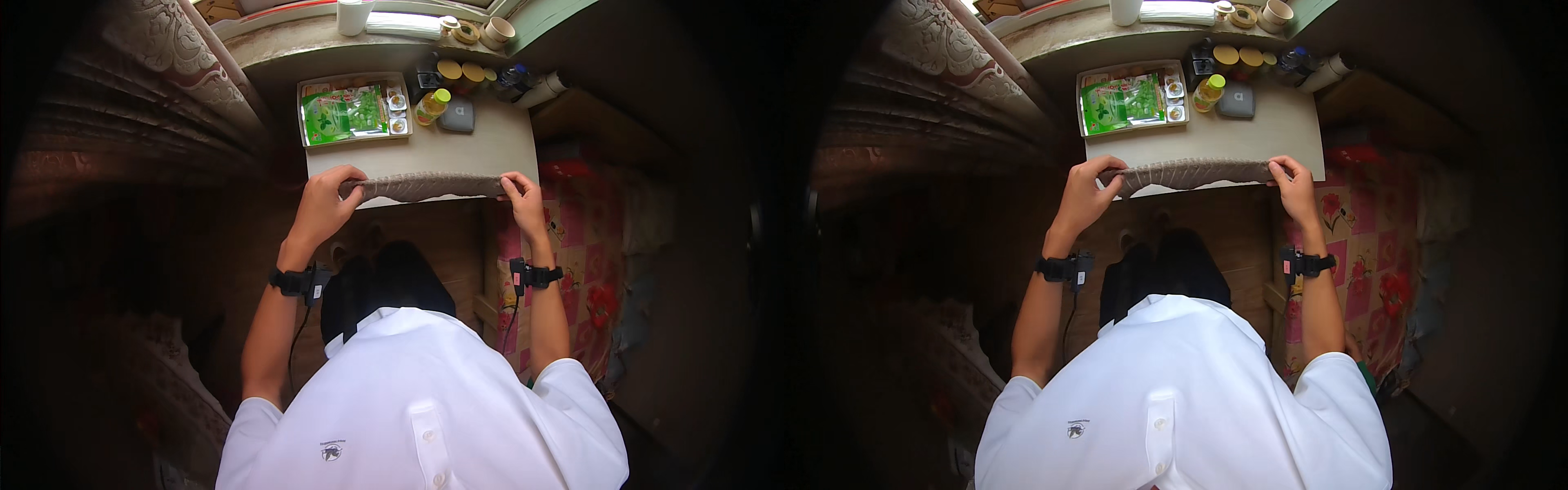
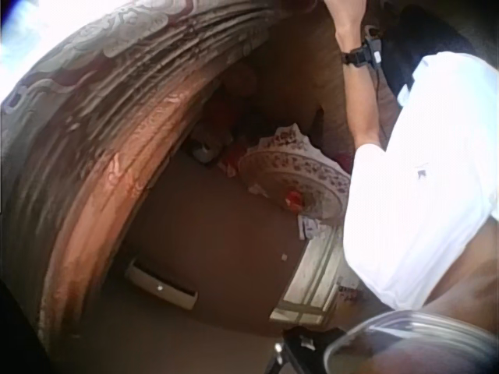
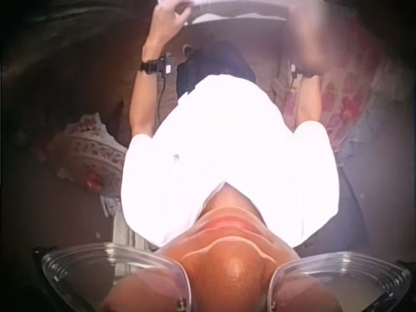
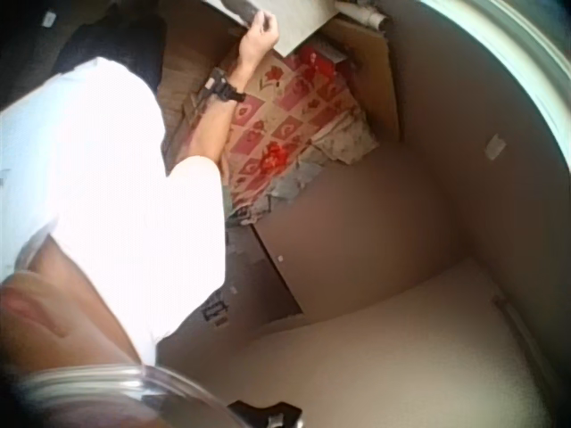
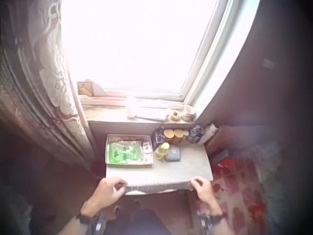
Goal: The person wipes the floor with a cloth, then folds the cloth on a small table. They continue wiping a round dining table and a window frame with the same cloth.
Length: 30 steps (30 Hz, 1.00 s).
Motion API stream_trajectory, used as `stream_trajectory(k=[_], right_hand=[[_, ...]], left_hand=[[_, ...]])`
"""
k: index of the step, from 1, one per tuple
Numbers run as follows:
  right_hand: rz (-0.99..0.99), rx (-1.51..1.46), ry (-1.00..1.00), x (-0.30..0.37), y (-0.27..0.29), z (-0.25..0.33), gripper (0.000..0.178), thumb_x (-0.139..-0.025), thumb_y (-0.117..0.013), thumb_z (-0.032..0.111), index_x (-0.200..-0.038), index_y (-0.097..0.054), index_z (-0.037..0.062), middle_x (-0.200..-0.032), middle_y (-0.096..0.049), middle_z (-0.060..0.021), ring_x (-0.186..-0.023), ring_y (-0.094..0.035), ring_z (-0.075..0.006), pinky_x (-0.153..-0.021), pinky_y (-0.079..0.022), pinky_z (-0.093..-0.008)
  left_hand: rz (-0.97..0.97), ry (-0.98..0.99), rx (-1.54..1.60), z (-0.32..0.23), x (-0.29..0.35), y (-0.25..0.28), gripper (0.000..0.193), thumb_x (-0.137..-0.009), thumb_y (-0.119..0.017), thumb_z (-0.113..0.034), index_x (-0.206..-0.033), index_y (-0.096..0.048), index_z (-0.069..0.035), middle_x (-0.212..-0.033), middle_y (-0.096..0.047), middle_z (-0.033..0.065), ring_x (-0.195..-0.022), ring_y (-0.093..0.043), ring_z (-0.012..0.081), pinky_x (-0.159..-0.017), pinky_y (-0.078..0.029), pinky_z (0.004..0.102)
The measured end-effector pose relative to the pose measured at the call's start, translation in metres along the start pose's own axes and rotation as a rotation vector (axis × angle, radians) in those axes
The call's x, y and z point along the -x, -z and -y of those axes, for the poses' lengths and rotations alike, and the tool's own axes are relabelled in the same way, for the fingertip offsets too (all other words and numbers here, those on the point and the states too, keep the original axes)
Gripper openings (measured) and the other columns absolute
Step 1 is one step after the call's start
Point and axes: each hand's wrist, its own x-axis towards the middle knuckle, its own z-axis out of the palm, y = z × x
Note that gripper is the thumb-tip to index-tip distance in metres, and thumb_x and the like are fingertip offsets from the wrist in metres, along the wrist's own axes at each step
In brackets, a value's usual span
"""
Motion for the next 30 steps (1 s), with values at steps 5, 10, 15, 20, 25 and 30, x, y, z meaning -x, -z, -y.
stream_trajectory(k=[5,10,15,20,25,30], right_hand=[[-0.062,0.047,0.075,-0.001,0.069,-0.006,0.018,-0.104,-0.064,0.016,-0.102,-0.07,-0.0008,-0.092,-0.066,0.0025,-0.087,-0.063,-0.0063,-0.076,-0.055,-0.0251],[-0.107,0.11,0.116,-0.027,0.147,-0.03,0.016,-0.103,-0.065,0.014,-0.102,-0.071,-0.0014,-0.088,-0.066,0.0036,-0.082,-0.06,-0.005,-0.077,-0.05,-0.0236],[-0.144,0.141,0.167,-0.069,0.248,-0.064,0.017,-0.102,-0.065,0.015,-0.102,-0.071,-0.001,-0.088,-0.066,0.0039,-0.083,-0.057,-0.0035,-0.073,-0.047,-0.0227],[-0.19,0.047,0.123,-0.12,0.302,-0.066,0.017,-0.103,-0.066,0.017,-0.103,-0.072,0.0017,-0.088,-0.065,0.0048,-0.08,-0.056,-0.0031,-0.07,-0.046,-0.0222],[-0.137,0.015,0.104,-0.137,0.343,-0.122,0.015,-0.102,-0.067,0.014,-0.105,-0.074,0.001,-0.093,-0.068,0.0034,-0.087,-0.06,-0.0059,-0.076,-0.049,-0.0225],[-0.071,0.104,0.132,-0.121,0.338,-0.229,0.014,-0.1,-0.069,0.012,-0.107,-0.076,0.0019,-0.127,-0.062,-0.0059,-0.106,-0.064,-0.0145,-0.088,-0.053,-0.0279]], left_hand=[[0.052,-0.077,-0.038,-0.032,-0.04,-0.044,0.017,-0.089,-0.068,-0.006,-0.103,-0.072,0.001,-0.097,-0.075,0.018,-0.091,-0.075,0.0326,-0.08,-0.058,0.0384],[0.062,-0.116,0.025,-0.043,-0.083,-0.123,0.016,-0.088,-0.071,-0.001,-0.103,-0.072,0.003,-0.091,-0.075,0.0138,-0.076,-0.07,0.0216,-0.072,-0.056,0.033],[0.073,-0.067,-0.001,-0.077,-0.143,-0.209,0.015,-0.089,-0.073,-0.001,-0.104,-0.073,0.002,-0.09,-0.076,0.0134,-0.08,-0.073,0.02,-0.075,-0.058,0.0319],[-0.044,-0.052,0.003,-0.097,-0.211,-0.264,0.015,-0.09,-0.071,0.001,-0.105,-0.074,0.001,-0.093,-0.077,0.0132,-0.087,-0.076,0.0201,-0.079,-0.059,0.0319],[-0.133,-0.089,-0.076,-0.109,-0.22,-0.314,0.015,-0.088,-0.071,0.003,-0.102,-0.074,0.001,-0.097,-0.077,0.0137,-0.089,-0.076,0.0245,-0.08,-0.059,0.0328],[-0.046,-0.032,-0.167,-0.059,-0.169,-0.379,0.015,-0.086,-0.07,0.004,-0.099,-0.075,-0.001,-0.096,-0.073,0.0131,-0.094,-0.071,0.0313,-0.084,-0.057,0.0392]])
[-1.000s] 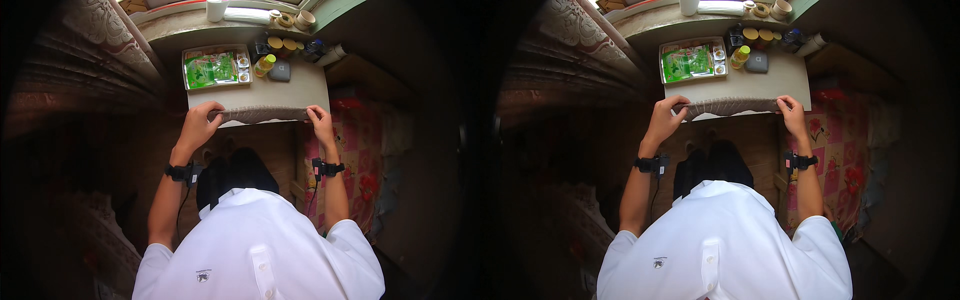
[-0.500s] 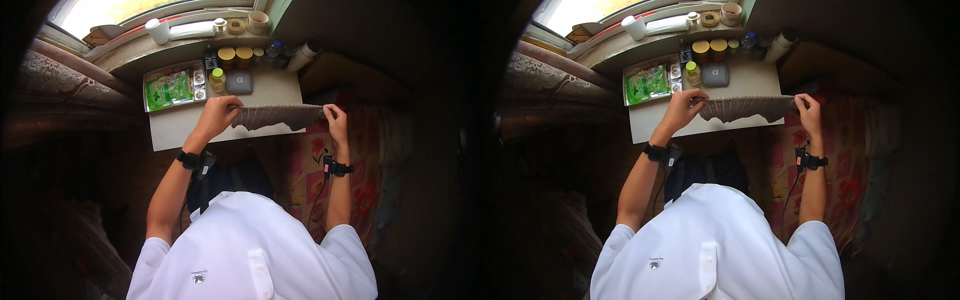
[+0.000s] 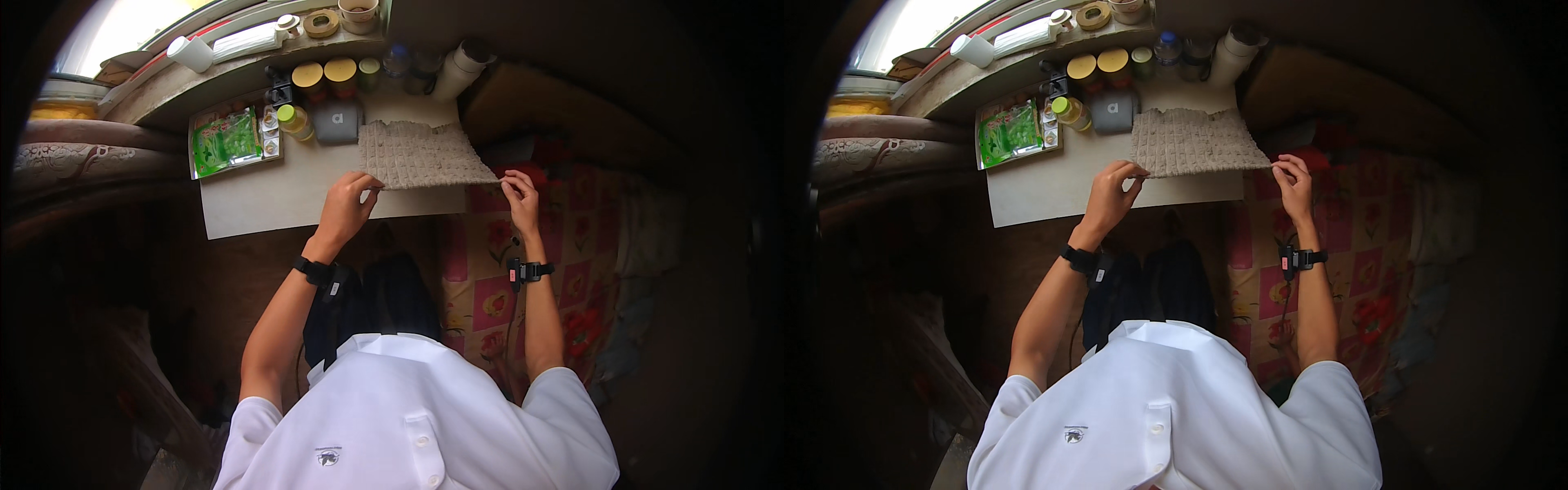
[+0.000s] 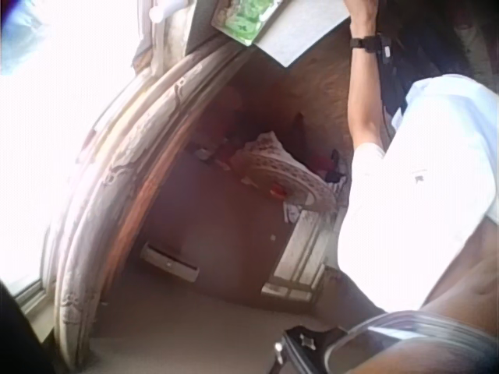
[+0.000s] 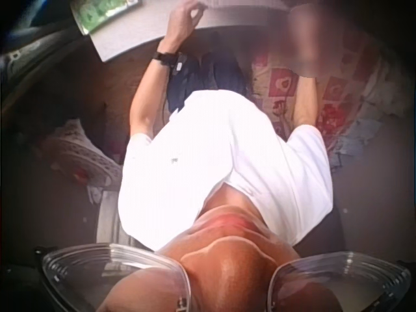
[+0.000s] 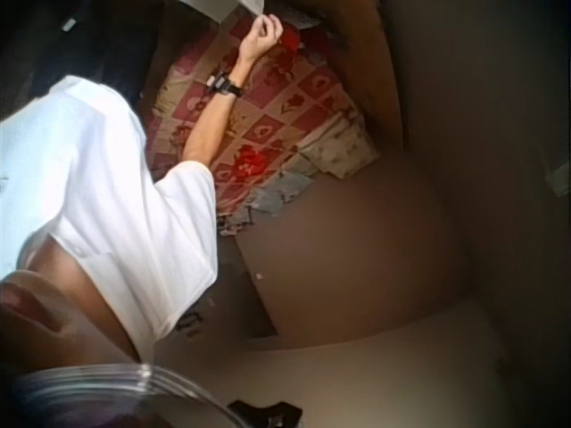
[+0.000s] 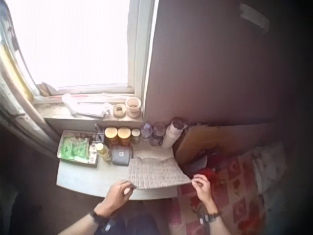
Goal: The person wipes the floor with a cloth, then folds the cloth on a small table. They continue wiping a round dining table and a window frame with the same cloth.
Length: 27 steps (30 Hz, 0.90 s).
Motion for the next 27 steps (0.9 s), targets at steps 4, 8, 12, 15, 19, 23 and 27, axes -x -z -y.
stream_trajectory(k=[4,8,12,15,19,23,27], right_hand=[[0.144,0.01,-0.236,0.046,-0.024,-0.067,0.013,-0.099,-0.071,0.01,-0.108,-0.077,0.0039,-0.125,-0.059,-0.0061,-0.106,-0.065,-0.018,-0.087,-0.059,-0.0307],[0.095,-0.231,-0.508,0.081,-0.049,-0.09,0.017,-0.1,-0.068,0.007,-0.11,-0.075,-0.0046,-0.123,-0.068,-0.0098,-0.105,-0.07,-0.0191,-0.088,-0.063,-0.0344],[0.075,-0.237,-0.56,0.093,-0.06,-0.102,0.019,-0.102,-0.066,0.01,-0.114,-0.074,-0.0012,-0.121,-0.07,-0.0091,-0.113,-0.068,-0.0196,-0.097,-0.059,-0.0339],[-0.032,-0.462,-0.729,0.092,-0.068,-0.106,0.015,-0.1,-0.067,0.008,-0.111,-0.071,-0.0015,-0.118,-0.07,-0.009,-0.101,-0.069,-0.0176,-0.091,-0.061,-0.0327],[-0.052,-0.311,-0.776,0.075,-0.082,-0.11,0.014,-0.099,-0.068,0.007,-0.111,-0.064,0.001,-0.104,-0.066,-0.0062,-0.09,-0.067,-0.0153,-0.084,-0.062,-0.0354],[-0.072,-0.138,-0.587,0.06,-0.097,-0.119,0.019,-0.096,-0.07,0.004,-0.114,-0.063,0.0028,-0.1,-0.06,-0.0063,-0.081,-0.064,-0.014,-0.072,-0.057,-0.0335],[-0.025,0.372,-0.033,0.006,-0.107,-0.102,0.034,-0.091,-0.073,0.005,-0.124,-0.065,0.0027,-0.107,-0.062,-0.0097,-0.079,-0.061,-0.0174,-0.075,-0.055,-0.0321]], left_hand=[[0.133,0.109,-0.082,0.036,0.061,-0.047,0.015,-0.084,-0.07,0.003,-0.097,-0.074,-0.003,-0.098,-0.071,0.0133,-0.099,-0.067,0.0345,-0.087,-0.055,0.0426],[0.157,0.171,-0.084,0.049,0.099,-0.069,0.017,-0.083,-0.069,0.004,-0.098,-0.073,-0.002,-0.101,-0.069,0.0125,-0.1,-0.066,0.034,-0.087,-0.055,0.0424],[0.135,0.169,-0.062,0.06,0.114,-0.079,0.012,-0.085,-0.069,0.0,-0.097,-0.07,-0.002,-0.1,-0.067,0.0115,-0.1,-0.063,0.0339,-0.089,-0.054,0.0432],[0.105,0.19,-0.029,0.062,0.113,-0.085,0.012,-0.085,-0.07,-0.001,-0.098,-0.069,-0.001,-0.1,-0.067,0.0124,-0.101,-0.063,0.0349,-0.089,-0.054,0.0432],[0.202,0.265,-0.001,0.076,0.103,-0.092,0.014,-0.086,-0.072,-0.005,-0.1,-0.069,-0.001,-0.1,-0.067,0.0139,-0.101,-0.063,0.0361,-0.088,-0.053,0.0438],[0.27,0.463,-0.004,0.084,0.082,-0.103,0.017,-0.087,-0.072,-0.006,-0.102,-0.069,-0.001,-0.101,-0.067,0.0158,-0.103,-0.063,0.0368,-0.089,-0.053,0.0451],[0.051,0.378,-0.186,0.086,0.042,-0.096,0.024,-0.087,-0.072,-0.003,-0.111,-0.069,-0.002,-0.111,-0.068,0.0157,-0.111,-0.063,0.0365,-0.092,-0.053,0.0449]])
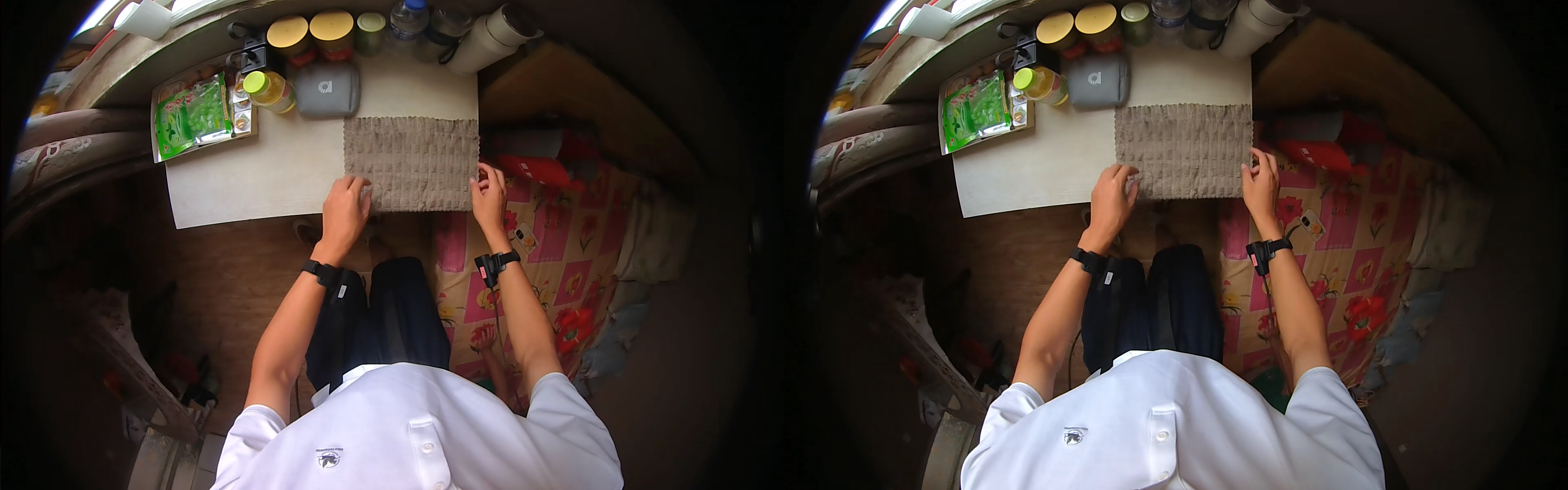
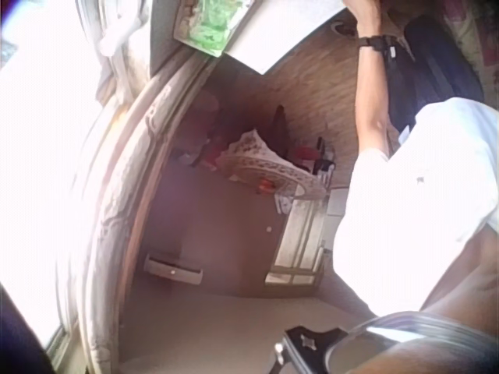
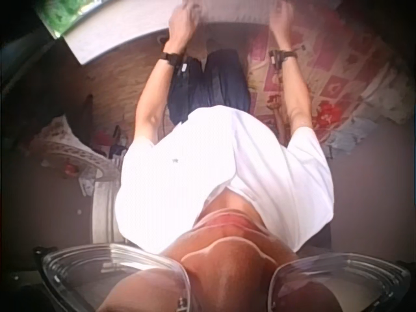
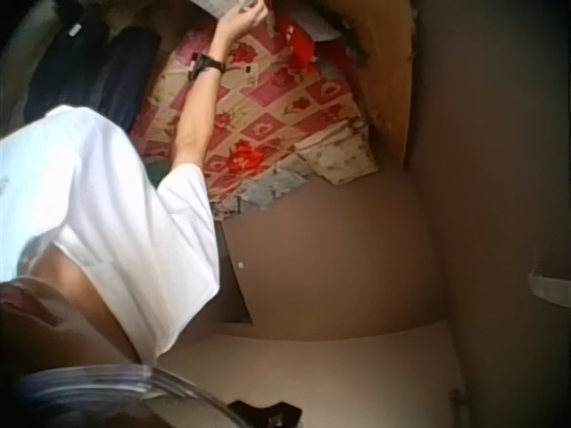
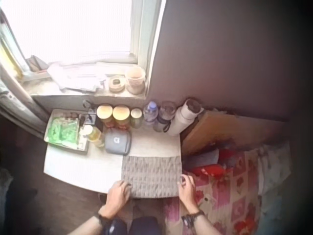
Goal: The person wipes the floor with a cloth, then folds the cloth on a small table. They continue wiping a round dining table and a window frame with the same cloth.
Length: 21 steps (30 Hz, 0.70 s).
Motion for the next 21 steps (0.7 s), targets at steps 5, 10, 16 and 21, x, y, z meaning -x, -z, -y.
stream_trajectory(k=[5,10,16,21], right_hand=[[0.017,0.104,0.157,-0.075,-0.008,-0.003,0.034,-0.09,-0.074,0.006,-0.123,-0.067,0.0033,-0.113,-0.064,-0.0132,-0.091,-0.065,-0.0304,-0.081,-0.054,-0.0403],[0.09,0.26,0.215,-0.097,-0.006,-0.016,0.021,-0.085,-0.077,0.005,-0.104,-0.068,0.0012,-0.105,-0.066,-0.0142,-0.094,-0.065,-0.0324,-0.081,-0.054,-0.041],[0.244,-0.02,0.074,-0.105,0.008,0.006,0.014,-0.086,-0.073,0.003,-0.097,-0.065,-0.0008,-0.091,-0.069,-0.0114,-0.083,-0.07,-0.0214,-0.077,-0.055,-0.034],[0.279,-0.228,0.015,-0.117,0.004,-0.017,0.014,-0.092,-0.071,0.005,-0.102,-0.062,0.0007,-0.088,-0.07,-0.0099,-0.086,-0.069,-0.0155,-0.077,-0.056,-0.0324]], left_hand=[[-0.319,-0.228,-0.085,0.015,-0.069,-0.008,0.038,-0.084,-0.072,0.002,-0.121,-0.068,-0.005,-0.121,-0.068,0.0125,-0.117,-0.06,0.0358,-0.098,-0.051,0.045],[-0.275,-0.207,-0.152,0.03,-0.099,-0.014,0.036,-0.081,-0.074,0.002,-0.116,-0.069,-0.005,-0.118,-0.069,0.0124,-0.112,-0.06,0.0359,-0.097,-0.051,0.0451],[-0.216,-0.235,-0.182,0.042,-0.107,-0.006,0.015,-0.085,-0.072,-0.001,-0.098,-0.066,-0.004,-0.099,-0.066,0.0126,-0.1,-0.061,0.0369,-0.085,-0.05,0.0478],[-0.214,-0.302,-0.057,0.044,-0.111,-0.002,0.009,-0.09,-0.067,-0.001,-0.098,-0.062,-0.003,-0.095,-0.065,0.0155,-0.093,-0.062,0.0374,-0.08,-0.05,0.0476]])
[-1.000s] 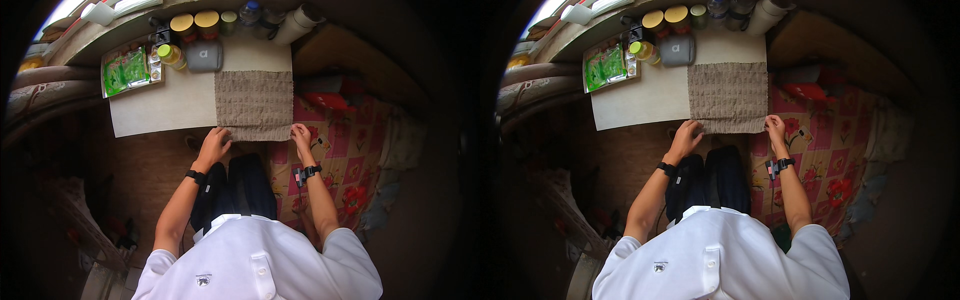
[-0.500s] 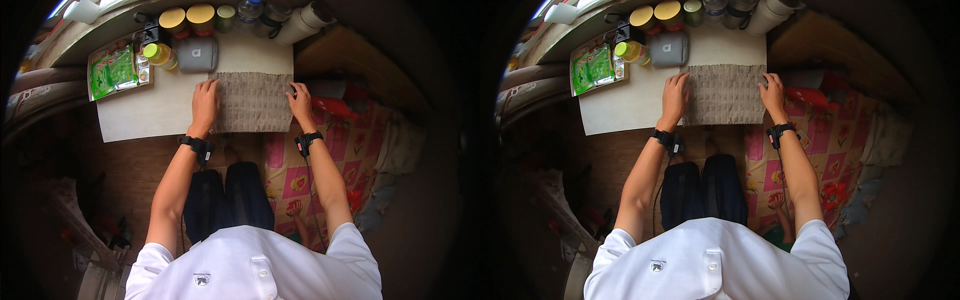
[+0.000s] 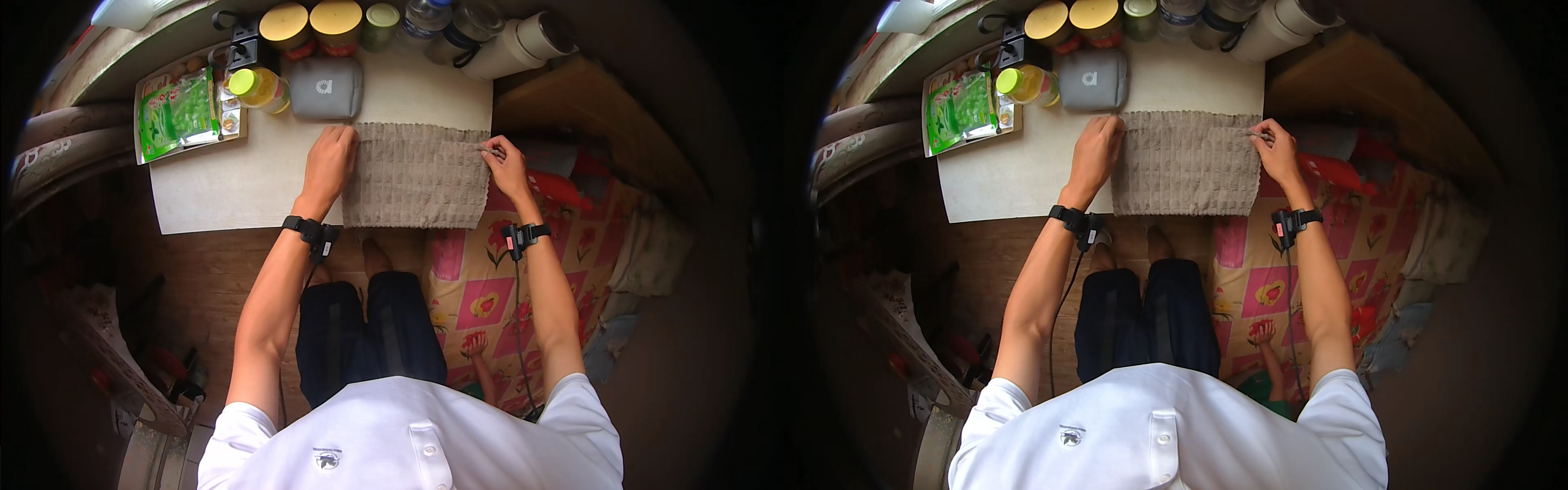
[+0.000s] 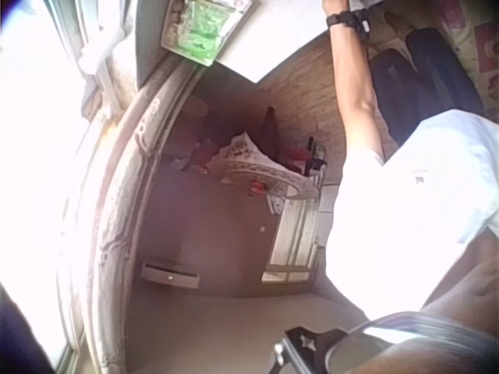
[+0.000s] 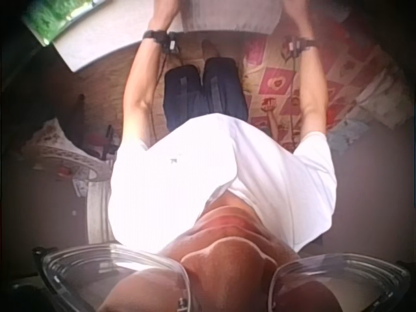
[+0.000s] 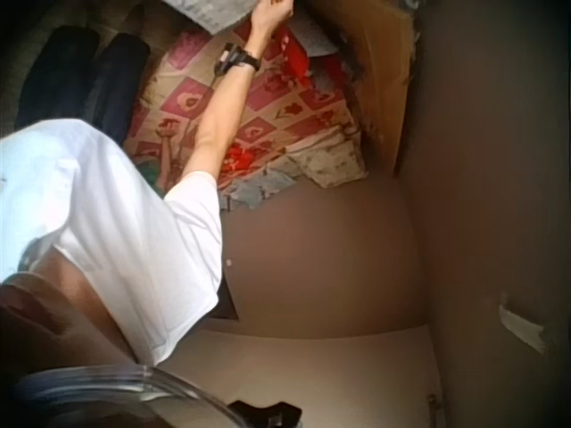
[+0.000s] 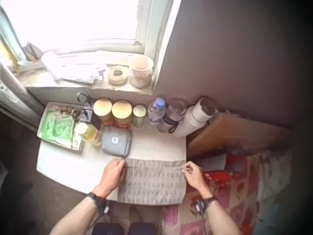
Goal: The person wipes the floor with a cloth, then folds the cloth on a small table. They continue wiping a round dining table and a window frame with the same cloth.
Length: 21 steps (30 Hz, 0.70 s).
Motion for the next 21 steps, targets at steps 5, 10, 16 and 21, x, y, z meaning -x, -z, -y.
stream_trajectory(k=[5,10,16,21], right_hand=[[0.016,0.149,-0.021,-0.015,0.005,-0.007,0.016,-0.096,-0.069,0.01,-0.107,-0.06,0.0024,-0.086,-0.068,-0.0122,-0.08,-0.068,-0.0194,-0.073,-0.053,-0.0344],[-0.006,0.215,-0.06,-0.022,0.001,0.008,0.018,-0.097,-0.069,0.012,-0.108,-0.059,0.0027,-0.087,-0.069,-0.0135,-0.08,-0.069,-0.0256,-0.073,-0.053,-0.0359],[-0.07,0.288,-0.011,-0.023,-0.006,0.014,0.016,-0.094,-0.071,0.006,-0.105,-0.059,0.0018,-0.096,-0.067,-0.0142,-0.083,-0.072,-0.0294,-0.071,-0.055,-0.0375],[-0.063,0.345,0.082,-0.023,-0.007,0.02,0.016,-0.092,-0.072,0.003,-0.105,-0.061,0.0025,-0.097,-0.064,-0.0124,-0.083,-0.07,-0.0271,-0.07,-0.054,-0.0378]], left_hand=[[-0.019,0.076,-0.057,-0.002,-0.007,0.0,0.007,-0.093,-0.065,-0.004,-0.098,-0.059,-0.004,-0.087,-0.065,0.0159,-0.083,-0.064,0.0377,-0.072,-0.051,0.0475],[-0.026,0.12,-0.19,-0.002,-0.012,-0.008,0.005,-0.094,-0.064,-0.007,-0.098,-0.062,-0.005,-0.086,-0.067,0.0145,-0.08,-0.065,0.0368,-0.07,-0.053,0.0471],[-0.113,0.099,-0.192,0.003,-0.013,-0.017,0.004,-0.093,-0.065,-0.007,-0.095,-0.068,-0.006,-0.092,-0.071,0.0121,-0.084,-0.068,0.0343,-0.071,-0.055,0.0442],[-0.13,0.066,-0.22,0.004,-0.014,-0.02,0.003,-0.092,-0.065,-0.006,-0.093,-0.068,-0.006,-0.094,-0.07,0.0101,-0.085,-0.068,0.0322,-0.072,-0.055,0.0435]])
